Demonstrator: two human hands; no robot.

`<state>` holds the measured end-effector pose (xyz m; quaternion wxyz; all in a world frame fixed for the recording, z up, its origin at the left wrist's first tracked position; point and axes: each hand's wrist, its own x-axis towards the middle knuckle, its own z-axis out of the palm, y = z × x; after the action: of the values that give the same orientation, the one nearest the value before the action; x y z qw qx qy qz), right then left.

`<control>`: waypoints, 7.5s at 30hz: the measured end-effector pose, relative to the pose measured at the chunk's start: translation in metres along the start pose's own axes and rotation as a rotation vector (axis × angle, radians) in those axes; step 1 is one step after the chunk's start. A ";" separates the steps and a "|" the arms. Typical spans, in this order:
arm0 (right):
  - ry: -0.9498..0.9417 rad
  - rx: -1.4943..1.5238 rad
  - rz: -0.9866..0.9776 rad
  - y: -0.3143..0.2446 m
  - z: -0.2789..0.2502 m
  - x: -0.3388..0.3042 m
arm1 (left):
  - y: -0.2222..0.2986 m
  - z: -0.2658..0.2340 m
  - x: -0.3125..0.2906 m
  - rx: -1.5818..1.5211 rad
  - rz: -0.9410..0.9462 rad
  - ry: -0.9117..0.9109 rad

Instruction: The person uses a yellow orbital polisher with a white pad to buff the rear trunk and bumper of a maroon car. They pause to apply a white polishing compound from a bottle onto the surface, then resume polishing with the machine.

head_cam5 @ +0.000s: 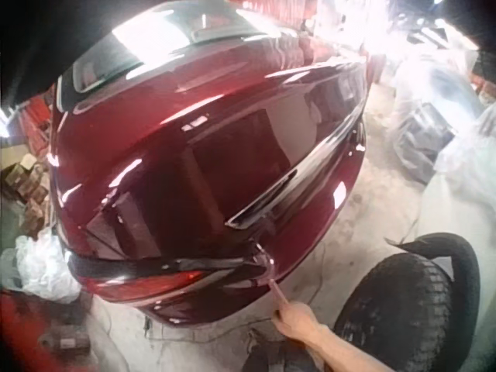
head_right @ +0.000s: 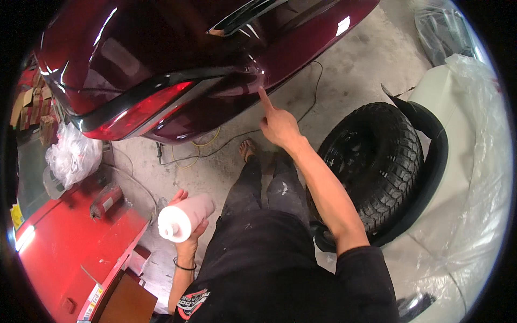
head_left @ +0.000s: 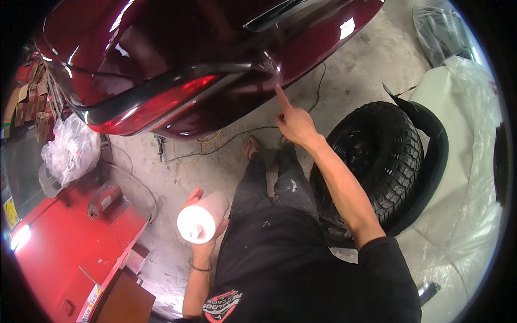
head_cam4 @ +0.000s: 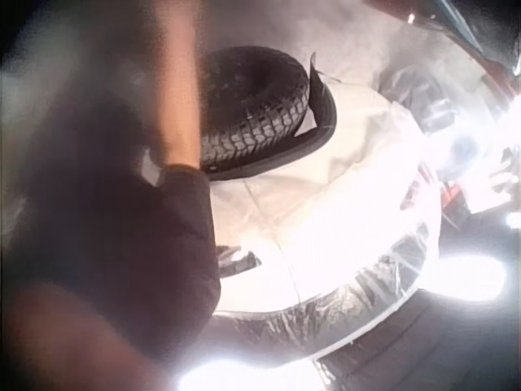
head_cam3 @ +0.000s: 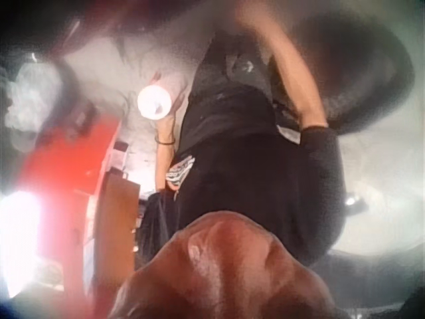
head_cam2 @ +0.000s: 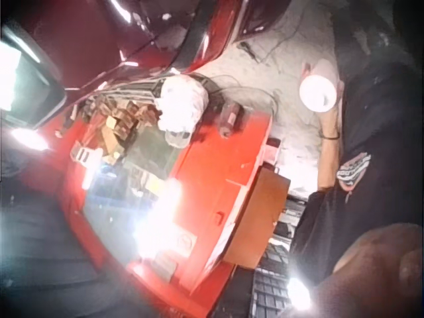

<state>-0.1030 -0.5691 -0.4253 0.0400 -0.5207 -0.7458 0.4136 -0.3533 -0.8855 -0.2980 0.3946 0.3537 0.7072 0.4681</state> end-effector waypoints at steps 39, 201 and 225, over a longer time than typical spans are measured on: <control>0.060 0.469 -0.649 -0.080 -0.148 -0.149 | 0.168 0.195 0.084 -0.438 0.191 0.102; 0.636 0.376 -0.695 -0.114 -0.261 0.109 | 0.200 0.054 -0.009 -0.537 0.371 0.428; 0.314 -0.024 -0.376 -0.323 -0.090 -0.009 | 0.133 0.000 -0.098 -0.618 0.232 0.578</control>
<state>-0.2950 -0.5614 -0.1501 0.2254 -0.4308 -0.8193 0.3040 -0.2932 -0.9289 -0.1505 0.2124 0.1506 0.5708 0.7787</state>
